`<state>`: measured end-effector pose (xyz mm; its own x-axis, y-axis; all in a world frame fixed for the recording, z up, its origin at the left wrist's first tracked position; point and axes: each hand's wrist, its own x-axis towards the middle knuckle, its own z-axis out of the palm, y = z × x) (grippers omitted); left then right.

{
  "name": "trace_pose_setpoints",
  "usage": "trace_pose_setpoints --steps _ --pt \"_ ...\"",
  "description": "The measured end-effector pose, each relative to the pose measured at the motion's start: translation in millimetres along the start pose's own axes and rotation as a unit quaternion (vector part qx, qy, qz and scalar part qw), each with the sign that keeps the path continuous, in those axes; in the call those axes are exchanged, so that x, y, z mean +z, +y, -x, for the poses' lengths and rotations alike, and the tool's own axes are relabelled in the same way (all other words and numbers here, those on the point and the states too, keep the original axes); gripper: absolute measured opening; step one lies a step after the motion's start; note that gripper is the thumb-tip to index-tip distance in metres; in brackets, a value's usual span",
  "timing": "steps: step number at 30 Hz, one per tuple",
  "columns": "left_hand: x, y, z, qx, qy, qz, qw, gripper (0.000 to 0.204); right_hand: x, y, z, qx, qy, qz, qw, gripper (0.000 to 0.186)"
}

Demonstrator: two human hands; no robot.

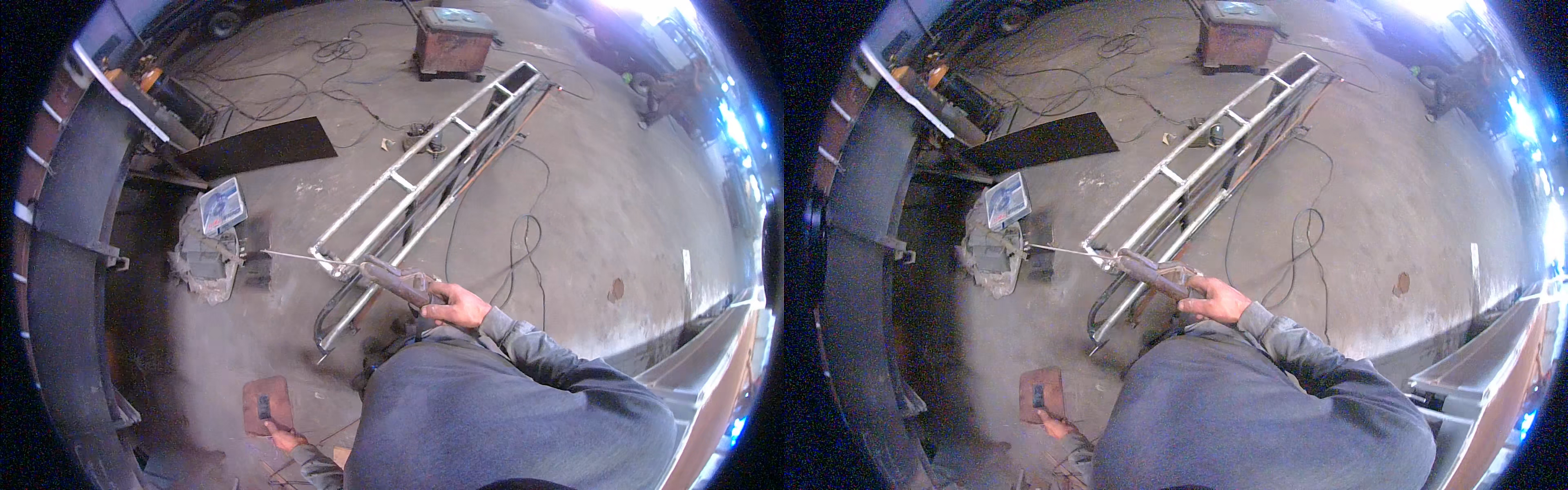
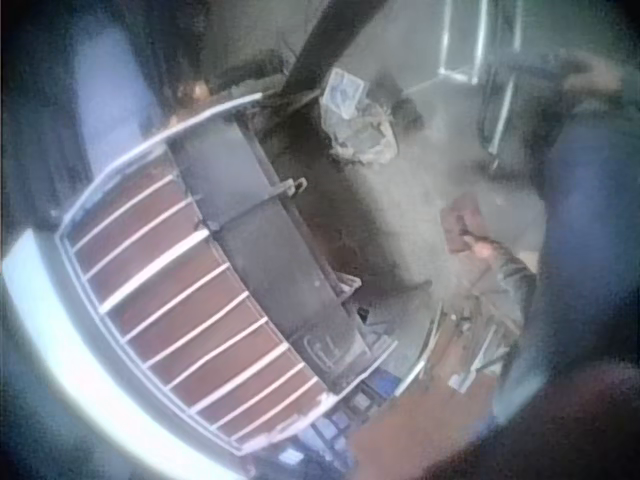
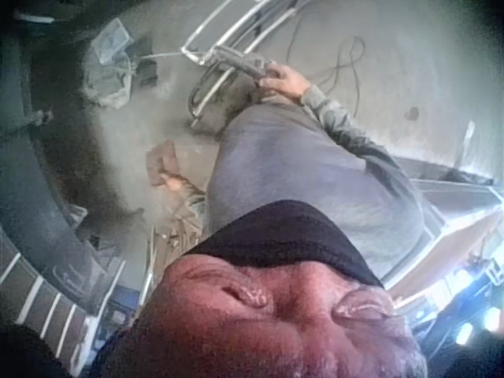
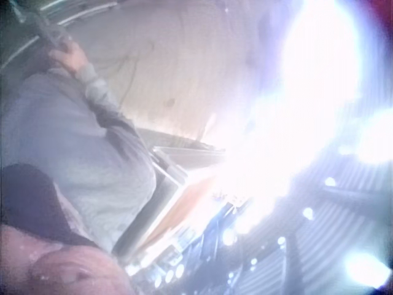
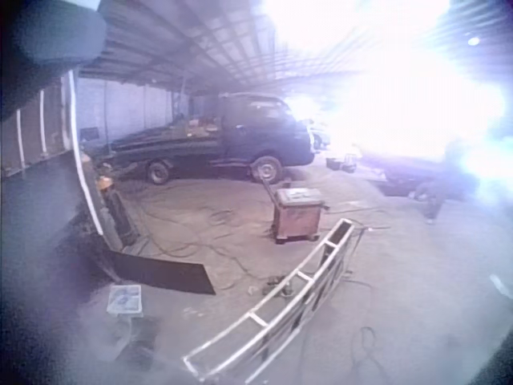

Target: The person welds a metal frame structure using a welding torch and a handheld welding mask. They repeatedly lower the mask to weld joints, lift it to inspect, and reposition the frame as needed. The person also walks around the workshop to reposition the frame and continues welding different sections.

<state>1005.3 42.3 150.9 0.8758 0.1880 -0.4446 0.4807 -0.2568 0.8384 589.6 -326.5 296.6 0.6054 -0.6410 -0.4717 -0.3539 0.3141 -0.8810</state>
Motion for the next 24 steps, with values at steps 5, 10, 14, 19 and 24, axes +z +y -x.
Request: trace_pose_setpoints --steps 5,10,14,19,24 --pt "15 10 -55 0.015 -0.114 0.009 0.993 0.077 42 3 29 0.016 0.047 -0.028 0.998 0.047" --pt "35 19 -54 0.002 -0.116 -0.020 0.993 0.076 85 23 56 -0.019 0.109 -0.018 0.994 0.050" --pt "38 15 -69 0.013 -0.168 -0.020 0.986 0.072 107 15 82 0.049 0.100 -0.076 0.991 0.053" --pt "41 16 -55 0.013 -0.150 -0.012 0.988 0.062 102 35 87 0.032 0.097 -0.061 0.993 0.054" --pt "33 15 -23 0.026 -0.134 0.045 0.990 0.059 70 27 85 0.027 0.066 -0.029 0.997 0.053"
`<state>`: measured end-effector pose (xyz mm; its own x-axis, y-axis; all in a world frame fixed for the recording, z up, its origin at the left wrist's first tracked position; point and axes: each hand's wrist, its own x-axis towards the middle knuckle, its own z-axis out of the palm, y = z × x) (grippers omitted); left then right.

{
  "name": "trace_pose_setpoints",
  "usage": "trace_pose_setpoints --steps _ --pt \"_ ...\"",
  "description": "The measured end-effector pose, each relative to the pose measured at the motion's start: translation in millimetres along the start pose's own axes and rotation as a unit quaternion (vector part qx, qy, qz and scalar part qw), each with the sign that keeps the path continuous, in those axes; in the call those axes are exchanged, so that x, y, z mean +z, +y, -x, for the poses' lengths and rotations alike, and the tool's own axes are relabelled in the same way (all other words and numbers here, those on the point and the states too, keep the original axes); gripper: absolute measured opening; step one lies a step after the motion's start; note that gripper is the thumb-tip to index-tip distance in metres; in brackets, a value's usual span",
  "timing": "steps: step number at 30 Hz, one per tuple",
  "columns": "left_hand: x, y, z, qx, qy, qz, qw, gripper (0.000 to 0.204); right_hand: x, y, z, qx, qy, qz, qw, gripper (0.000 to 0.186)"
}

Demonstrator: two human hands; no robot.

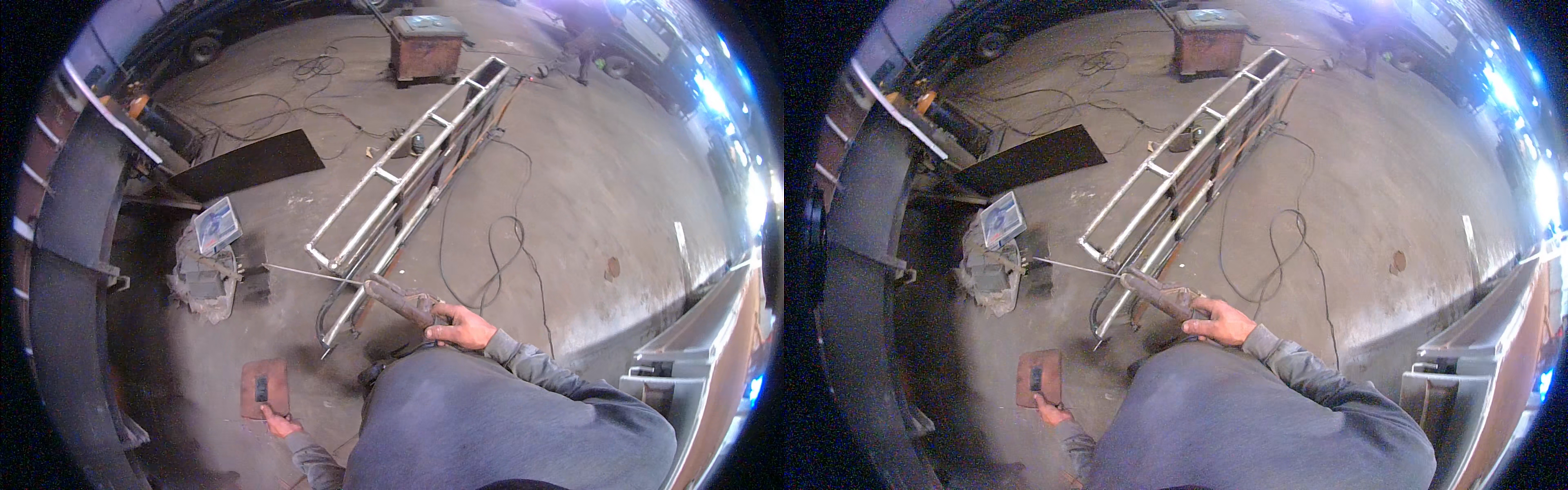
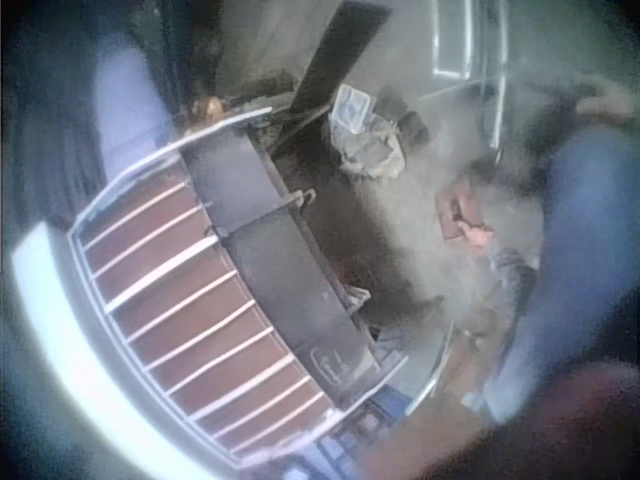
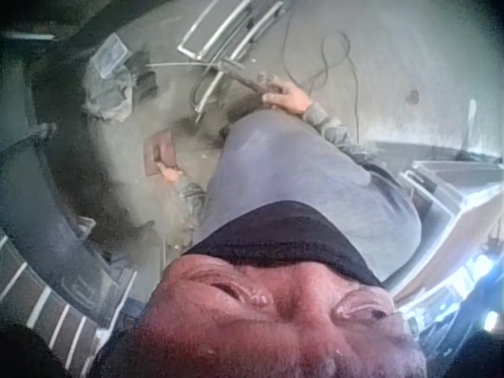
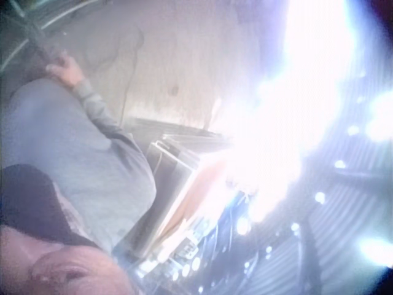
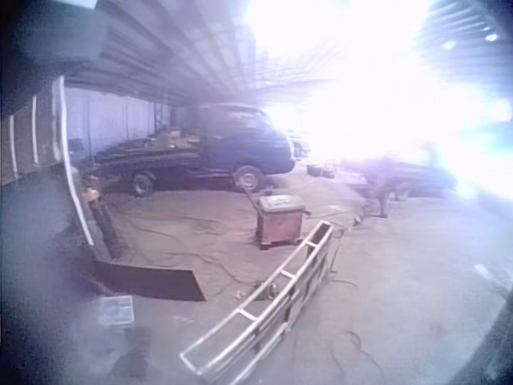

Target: The person welds a metal frame structure using a welding torch and a handheld welding mask. They repeatedly lower the mask to weld joints, lift it to inspect, and reposition the frame as needed. The person also walks around the workshop to reposition the frame and continues welding different sections.

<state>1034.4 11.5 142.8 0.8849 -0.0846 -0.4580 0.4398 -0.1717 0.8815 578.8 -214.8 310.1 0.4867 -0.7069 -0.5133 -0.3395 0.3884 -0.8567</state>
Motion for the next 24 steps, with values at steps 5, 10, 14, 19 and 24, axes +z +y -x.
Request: trace_pose_setpoints --steps 5,10,14,19,24 --pt "-8 -19 45 0.000 0.072 0.014 0.997 0.058 -55 -4 -8 -0.043 -0.030 0.045 0.998 0.055" --pt "16 -41 124 -0.003 0.137 0.049 0.989 0.057 -118 24 -34 -0.044 -0.095 0.031 0.994 0.051" --pt "0 -62 152 -0.016 0.166 0.034 0.985 0.056 -144 16 -41 -0.029 -0.137 0.026 0.990 0.051" --pt "36 -42 199 0.013 0.092 0.171 0.981 0.043 -151 -6 -45 -0.006 -0.126 0.029 0.992 0.054" --pt "27 -12 164 0.064 0.094 0.214 0.970 0.046 -145 -1 -58 -0.017 -0.155 -0.016 0.988 0.047"
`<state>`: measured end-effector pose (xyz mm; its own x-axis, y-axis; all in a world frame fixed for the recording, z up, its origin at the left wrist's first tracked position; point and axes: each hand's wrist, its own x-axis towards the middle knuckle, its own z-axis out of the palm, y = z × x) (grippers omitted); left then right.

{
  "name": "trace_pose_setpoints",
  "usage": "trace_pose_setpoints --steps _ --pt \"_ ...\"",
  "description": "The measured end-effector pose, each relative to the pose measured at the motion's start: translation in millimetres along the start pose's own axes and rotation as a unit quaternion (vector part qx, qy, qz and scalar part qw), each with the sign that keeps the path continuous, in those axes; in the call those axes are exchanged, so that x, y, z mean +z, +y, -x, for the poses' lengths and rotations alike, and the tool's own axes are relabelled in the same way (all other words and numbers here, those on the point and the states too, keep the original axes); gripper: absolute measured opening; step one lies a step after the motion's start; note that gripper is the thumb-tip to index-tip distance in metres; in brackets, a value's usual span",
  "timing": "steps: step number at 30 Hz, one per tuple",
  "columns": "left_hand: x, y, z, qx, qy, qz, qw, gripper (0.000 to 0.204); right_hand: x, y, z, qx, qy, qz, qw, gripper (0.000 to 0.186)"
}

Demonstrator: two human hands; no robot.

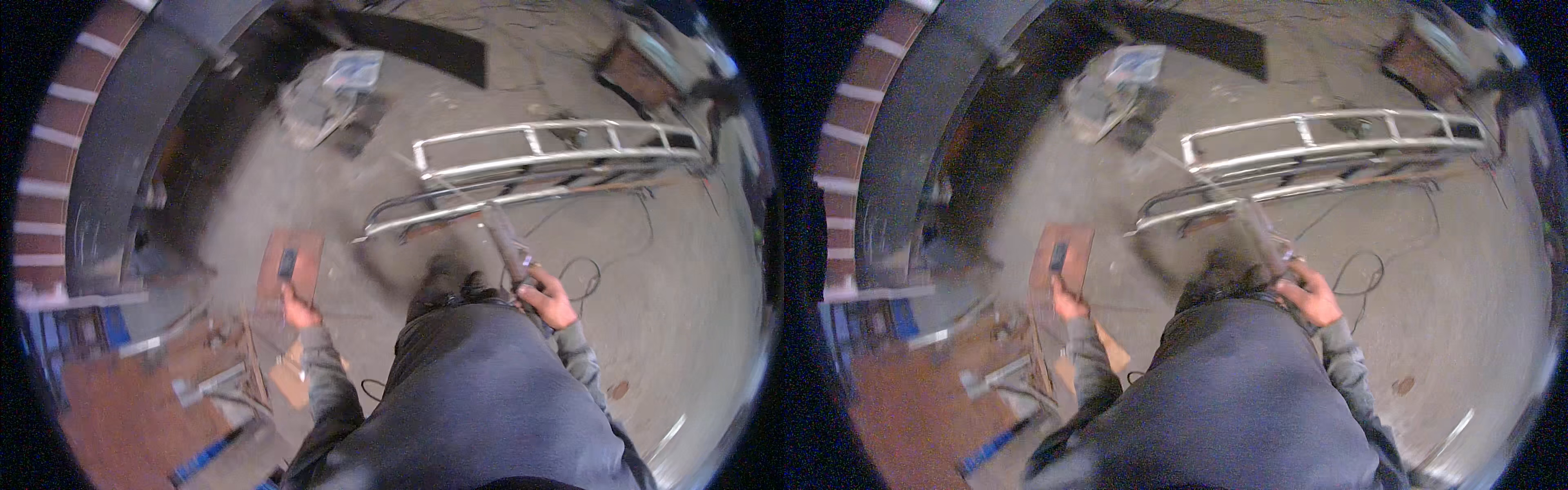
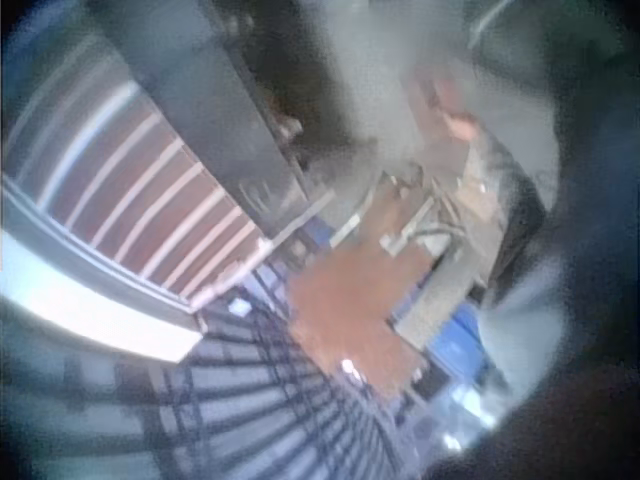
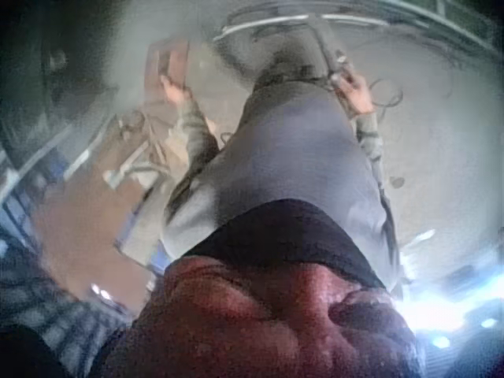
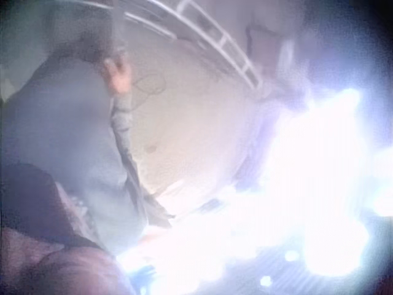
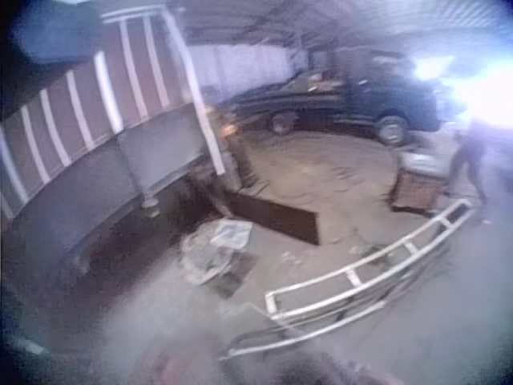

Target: The person welds a metal frame structure using a welding torch and a handheld welding mask. They repeatedly lower the mask to weld joints, lift it to inspect, and reposition the frame as needed. The person also walks around the workshop to reposition the frame and continues welding different sections.

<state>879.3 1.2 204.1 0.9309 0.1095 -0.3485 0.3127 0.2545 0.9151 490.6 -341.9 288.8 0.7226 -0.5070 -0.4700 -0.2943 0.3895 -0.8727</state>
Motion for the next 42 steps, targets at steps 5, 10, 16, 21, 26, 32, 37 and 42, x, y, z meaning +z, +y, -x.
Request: trace_pose_setpoints --steps 5,10,16,21,26,32,37,42 --pt "35 24 -2 0.062 0.040 -0.015 0.997 0.041 6 -15 -14 0.075 -0.056 0.068 0.993 0.036" --pt "50 54 16 0.101 0.009 -0.068 0.993 0.037 -7 -19 -33 0.161 -0.113 0.148 0.969 0.036" --pt "58 66 57 0.105 -0.015 -0.128 0.986 0.036 -26 27 -78 0.109 -0.164 0.236 0.952 0.039" --pt "72 38 82 0.145 -0.018 -0.132 0.980 0.036 -28 54 -121 0.119 -0.179 0.250 0.944 0.039" --pt "90 16 88 0.145 -0.021 -0.159 0.976 0.040 -38 78 -148 0.195 -0.161 0.142 0.957 0.036" --pt "104 -4 89 0.162 -0.016 -0.155 0.974 0.041 -62 116 -174 0.208 -0.198 0.153 0.946 0.047" --pt "112 -15 76 0.180 -0.049 -0.168 0.968 0.039 -56 130 -181 0.181 -0.184 0.156 0.953 0.048" --pt "117 -20 67 0.173 -0.076 -0.196 0.962 0.038 -47 125 -190 0.210 -0.186 0.114 0.953 0.044"
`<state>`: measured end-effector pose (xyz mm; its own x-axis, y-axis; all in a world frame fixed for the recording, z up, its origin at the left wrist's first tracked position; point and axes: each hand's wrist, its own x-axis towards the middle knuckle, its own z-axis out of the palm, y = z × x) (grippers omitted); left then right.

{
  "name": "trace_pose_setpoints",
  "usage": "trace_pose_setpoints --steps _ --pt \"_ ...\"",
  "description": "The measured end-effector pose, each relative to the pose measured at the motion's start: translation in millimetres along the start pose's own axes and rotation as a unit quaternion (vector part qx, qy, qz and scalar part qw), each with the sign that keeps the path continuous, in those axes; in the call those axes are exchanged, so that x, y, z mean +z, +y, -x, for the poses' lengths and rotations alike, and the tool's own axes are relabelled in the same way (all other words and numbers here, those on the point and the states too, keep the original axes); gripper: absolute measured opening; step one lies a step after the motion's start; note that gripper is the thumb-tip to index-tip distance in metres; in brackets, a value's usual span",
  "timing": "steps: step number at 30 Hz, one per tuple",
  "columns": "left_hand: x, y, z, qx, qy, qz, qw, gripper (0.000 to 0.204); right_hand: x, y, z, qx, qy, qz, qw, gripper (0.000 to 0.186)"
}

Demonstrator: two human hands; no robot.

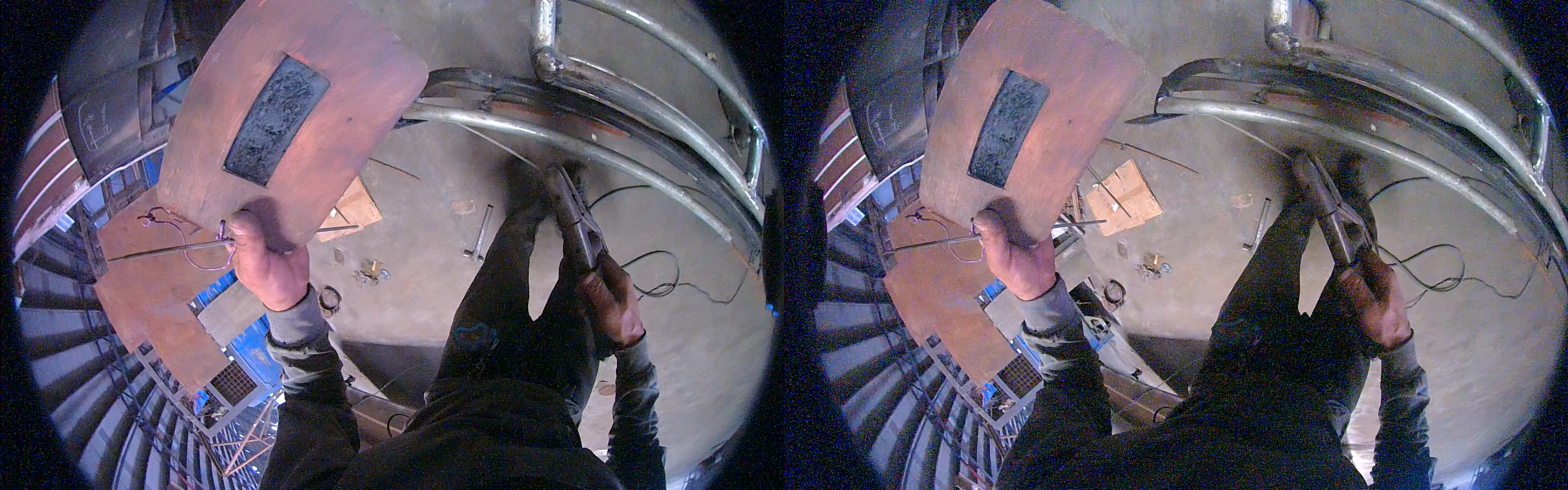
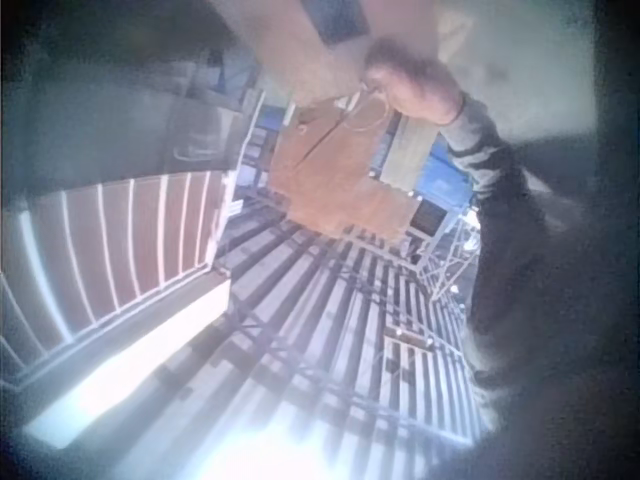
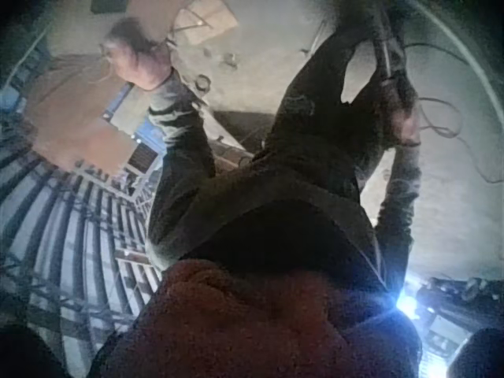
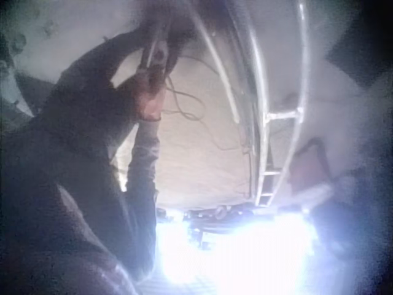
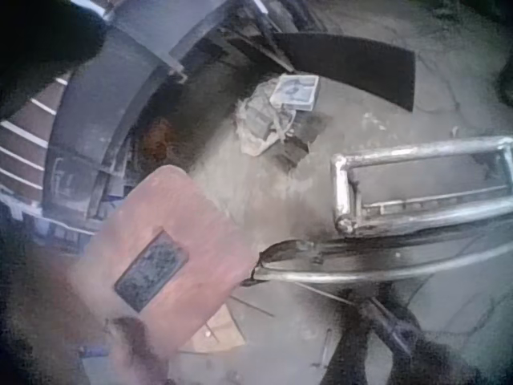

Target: The person welds a metal frame structure using a welding torch and a handheld welding mask. They repeatedly lower the mask to weld joints, lift it to inspect, and reposition the frame as needed. The person also walks around the workshop to reposition the frame and continues welding different sections.

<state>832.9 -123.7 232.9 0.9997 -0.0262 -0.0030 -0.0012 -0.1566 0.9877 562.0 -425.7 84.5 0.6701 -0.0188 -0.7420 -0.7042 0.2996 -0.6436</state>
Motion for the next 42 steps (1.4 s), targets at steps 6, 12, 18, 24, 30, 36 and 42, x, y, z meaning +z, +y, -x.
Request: trace_pose_setpoints --steps 6,12,18,24,30,36,42 --pt "3 -6 6 -0.057 -0.079 -0.014 0.995 0.037 4 -2 -12 0.003 -0.020 0.043 0.999 0.045" --pt "23 -7 19 -0.131 -0.161 -0.052 0.977 0.065 12 -26 -21 0.102 -0.053 -0.044 0.992 0.037" --pt "6 -11 8 -0.074 -0.139 0.011 0.988 0.043 13 -28 -16 0.073 -0.002 -0.021 0.997 0.045" --pt "-5 -10 -18 0.003 -0.019 -0.006 1.000 0.040 3 -27 -16 0.004 -0.019 0.044 0.999 0.049" --pt "7 -7 -13 0.018 -0.012 -0.026 0.999 0.040 8 -47 -14 0.014 -0.001 0.056 0.998 0.046" --pt "-21 -20 0 0.110 -0.098 -0.322 0.935 0.037 6 -49 -20 0.026 -0.033 0.033 0.999 0.045" --pt "22 -10 25 -0.139 -0.107 -0.046 0.983 0.077 8 -48 -22 0.103 -0.016 0.006 0.995 0.048"
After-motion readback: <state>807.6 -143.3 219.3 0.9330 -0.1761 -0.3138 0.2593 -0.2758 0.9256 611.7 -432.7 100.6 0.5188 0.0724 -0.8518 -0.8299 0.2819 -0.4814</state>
